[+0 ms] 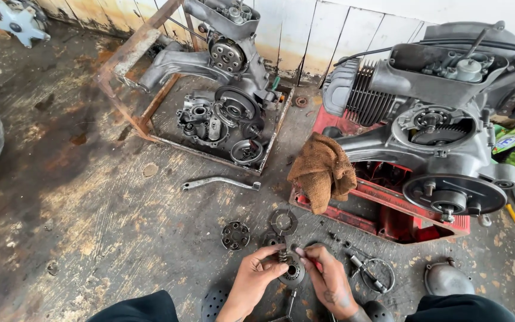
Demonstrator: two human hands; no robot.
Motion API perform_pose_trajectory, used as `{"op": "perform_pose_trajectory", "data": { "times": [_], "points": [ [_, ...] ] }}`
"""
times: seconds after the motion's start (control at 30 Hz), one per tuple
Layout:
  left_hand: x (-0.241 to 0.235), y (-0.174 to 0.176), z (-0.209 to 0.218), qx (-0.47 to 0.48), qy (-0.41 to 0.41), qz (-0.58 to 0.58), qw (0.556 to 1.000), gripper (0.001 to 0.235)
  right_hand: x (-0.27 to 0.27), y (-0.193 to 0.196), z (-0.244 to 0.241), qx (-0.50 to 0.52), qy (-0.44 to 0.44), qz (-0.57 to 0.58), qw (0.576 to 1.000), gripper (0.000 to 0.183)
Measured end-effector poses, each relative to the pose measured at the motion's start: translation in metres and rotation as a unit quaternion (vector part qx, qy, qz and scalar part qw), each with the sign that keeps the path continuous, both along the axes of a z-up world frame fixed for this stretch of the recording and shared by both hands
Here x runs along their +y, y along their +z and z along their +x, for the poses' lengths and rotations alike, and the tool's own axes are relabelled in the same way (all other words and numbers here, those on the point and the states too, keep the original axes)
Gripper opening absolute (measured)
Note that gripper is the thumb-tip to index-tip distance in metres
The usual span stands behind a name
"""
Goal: Cleaning and inspecting motorcycle engine components using a brush and hands.
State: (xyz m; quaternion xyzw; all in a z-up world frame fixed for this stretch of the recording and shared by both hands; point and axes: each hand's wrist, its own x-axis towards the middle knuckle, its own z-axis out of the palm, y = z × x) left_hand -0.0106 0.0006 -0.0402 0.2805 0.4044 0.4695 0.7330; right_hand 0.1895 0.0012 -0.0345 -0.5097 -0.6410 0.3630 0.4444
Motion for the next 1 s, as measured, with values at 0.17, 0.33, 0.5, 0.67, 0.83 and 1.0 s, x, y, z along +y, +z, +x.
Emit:
{"op": "perform_pose_trajectory", "data": {
  "times": [0.17, 0.33, 0.5, 0.67, 0.83, 1.0],
  "points": [
    [-0.004, 0.019, 0.0, 0.067, 0.011, 0.063, 0.996, 0.039, -0.003, 0.017, -0.001, -0.068, 0.041, 0.04, 0.996, 0.014],
    [-0.005, 0.052, 0.0, 0.305, 0.028, 0.231, 0.924, 0.035, -0.009, 0.029, -0.002, 0.064, 0.089, 0.017, 0.994, 0.015],
    [-0.01, 0.064, 0.001, 0.374, 0.035, 0.308, 0.874, 0.036, -0.011, 0.021, 0.003, 0.028, 0.073, -0.003, 0.997, 0.017],
    [-0.015, 0.069, 0.0, 0.385, 0.032, 0.336, 0.859, 0.033, -0.012, 0.03, -0.002, 0.003, 0.086, 0.064, 0.994, 0.019],
    [-0.017, 0.067, 0.002, 0.419, 0.023, 0.341, 0.841, 0.037, -0.014, 0.032, 0.002, -0.011, 0.083, 0.085, 0.993, 0.018],
    [-0.016, 0.07, 0.004, 0.399, 0.017, 0.337, 0.852, 0.037, -0.018, 0.033, 0.001, -0.009, 0.074, 0.058, 0.995, 0.025]
  ]
}}
